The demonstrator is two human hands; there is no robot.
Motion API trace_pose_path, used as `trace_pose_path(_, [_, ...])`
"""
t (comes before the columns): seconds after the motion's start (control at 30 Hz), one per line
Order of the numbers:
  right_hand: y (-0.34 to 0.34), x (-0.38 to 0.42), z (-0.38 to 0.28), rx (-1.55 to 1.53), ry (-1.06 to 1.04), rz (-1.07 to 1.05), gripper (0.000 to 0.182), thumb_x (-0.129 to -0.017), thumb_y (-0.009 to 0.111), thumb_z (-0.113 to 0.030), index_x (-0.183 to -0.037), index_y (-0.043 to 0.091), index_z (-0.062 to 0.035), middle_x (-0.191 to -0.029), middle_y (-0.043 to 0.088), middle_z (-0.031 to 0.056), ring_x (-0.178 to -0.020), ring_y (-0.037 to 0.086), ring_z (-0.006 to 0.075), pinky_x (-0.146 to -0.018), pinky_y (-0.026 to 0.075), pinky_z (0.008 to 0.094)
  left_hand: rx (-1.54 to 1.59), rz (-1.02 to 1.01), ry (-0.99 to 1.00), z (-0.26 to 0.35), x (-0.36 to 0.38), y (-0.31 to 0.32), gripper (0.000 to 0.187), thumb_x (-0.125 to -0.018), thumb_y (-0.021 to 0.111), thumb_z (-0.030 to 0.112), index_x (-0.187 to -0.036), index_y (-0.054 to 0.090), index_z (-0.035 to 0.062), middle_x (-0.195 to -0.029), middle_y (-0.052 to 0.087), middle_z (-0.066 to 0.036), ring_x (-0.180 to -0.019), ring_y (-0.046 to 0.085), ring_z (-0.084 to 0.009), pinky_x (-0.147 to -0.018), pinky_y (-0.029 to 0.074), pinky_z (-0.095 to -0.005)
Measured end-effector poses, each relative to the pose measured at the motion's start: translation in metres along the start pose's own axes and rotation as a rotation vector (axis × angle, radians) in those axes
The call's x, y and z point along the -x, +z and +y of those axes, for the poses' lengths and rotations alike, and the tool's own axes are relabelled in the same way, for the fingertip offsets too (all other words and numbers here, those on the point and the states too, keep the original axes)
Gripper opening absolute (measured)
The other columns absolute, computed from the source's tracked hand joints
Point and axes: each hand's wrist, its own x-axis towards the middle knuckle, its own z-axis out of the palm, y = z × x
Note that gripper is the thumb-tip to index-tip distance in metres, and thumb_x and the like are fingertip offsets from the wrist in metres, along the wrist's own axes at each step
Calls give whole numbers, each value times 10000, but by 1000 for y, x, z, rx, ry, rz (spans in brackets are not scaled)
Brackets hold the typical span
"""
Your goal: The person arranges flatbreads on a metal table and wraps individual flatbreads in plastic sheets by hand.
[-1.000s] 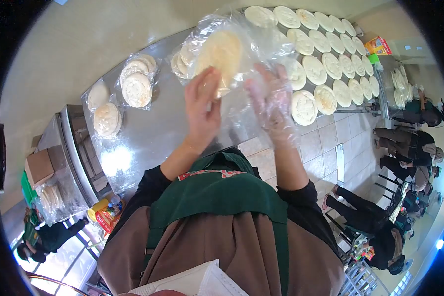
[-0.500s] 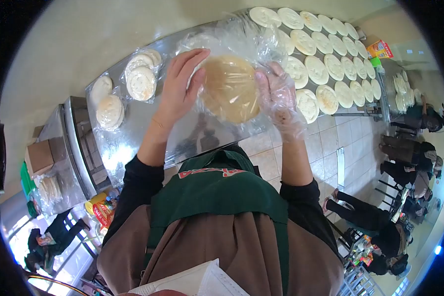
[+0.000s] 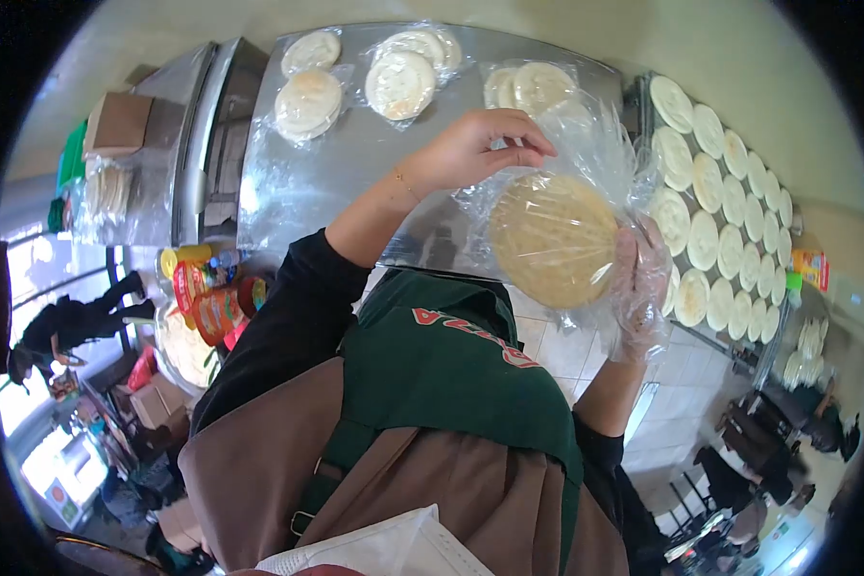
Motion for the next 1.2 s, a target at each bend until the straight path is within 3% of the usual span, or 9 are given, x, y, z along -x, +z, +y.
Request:
trace_pose_path(0.23, [19, -14, -12, -73, 43, -86, 206, -922, 491, -102, -946, 627, 52, -964, 618, 211, -865, 601, 353, -784, 458, 381, 57, 121, -160, -4, 23, -11, 19, -850, 610, 44, -866, 617, 38, -909, 640, -49, -820, 593, -142, -737, 461, -264])
trace_pose_path(0.33, [32, -15, 0, -93, 67, -52, 209, -925, 491, -108, -947, 626, 50, -966, 619, 212, -865, 600, 351, -783, 459, 376, 345, 260, -80, -17, 31, -14, 44, -874, 578, 53, -912, 573, 34, -937, 635, -69, -835, 595, -155, -770, 464, -268])
trace_pose_path(0.4, [34, -14, 6, -120, 88, -24, 210, -926, 493, -113, -948, 626, 48, -967, 620, 213, -863, 601, 350, -780, 460, 373, 955, 510, -195, -13, 37, -19, 55, -910, 534, 68, -948, 519, 32, -948, 624, -83, -866, 591, -150, -794, 466, -266])
trace_pose_path(0.5, [40, -18, 3, 27, 84, -7, 199, -918, 510, -116, -935, 622, 48, -973, 612, 234, -848, 600, 369, -751, 472, 383, 501, 786, -202, -12, 39, -31, 128, -923, 550, 150, -938, 487, 40, -869, 592, -54, -786, 558, -113, -727, 453, -243])
trace_pose_path(0.6, [47, -28, -13, 102, 52, -28, 202, -915, 514, -124, -908, 622, 46, -968, 604, 240, -848, 590, 393, -746, 474, 405, -148, 716, -260, -24, 58, -14, 197, -909, 586, 216, -948, 478, 56, -777, 534, -9, -693, 489, -79, -633, 416, -223])
trace_pose_path(0.73, [66, -30, -28, 154, -29, 48, 206, -915, 514, -131, -893, 621, 44, -978, 592, 238, -849, 583, 405, -736, 476, 422, -283, 643, -381, -30, 55, 12, 324, -805, 697, 301, -808, 511, 36, -684, 526, -37, -607, 484, -119, -542, 402, -277])
trace_pose_path(0.9, [69, -32, -43, 128, 63, 1, 191, -914, 503, -109, -947, 621, 37, -999, 599, 214, -858, 586, 403, -727, 474, 417, -4, 674, -369, -53, 60, 4, 212, -862, 629, 224, -830, 526, 42, -701, 564, -54, -568, 515, -131, -519, 435, -278])
trace_pose_path(0.97, [68, -32, -34, 124, 65, 10, 198, -916, 503, -116, -948, 625, 38, -1003, 600, 219, -862, 586, 403, -736, 474, 415, 521, 648, -487, -51, 60, -7, 118, -902, 561, 161, -897, 504, 58, -737, 585, -57, -584, 563, -140, -515, 481, -280])
trace_pose_path(1.2, [69, -22, -8, 176, 51, 19, 251, -926, 503, -185, -949, 625, 34, -941, 603, 241, -877, 577, 409, -761, 465, 429, 709, 378, -795, -43, 59, -42, 60, -928, 513, 152, -933, 481, 100, -727, 549, -14, -601, 575, -129, -562, 519, -270])
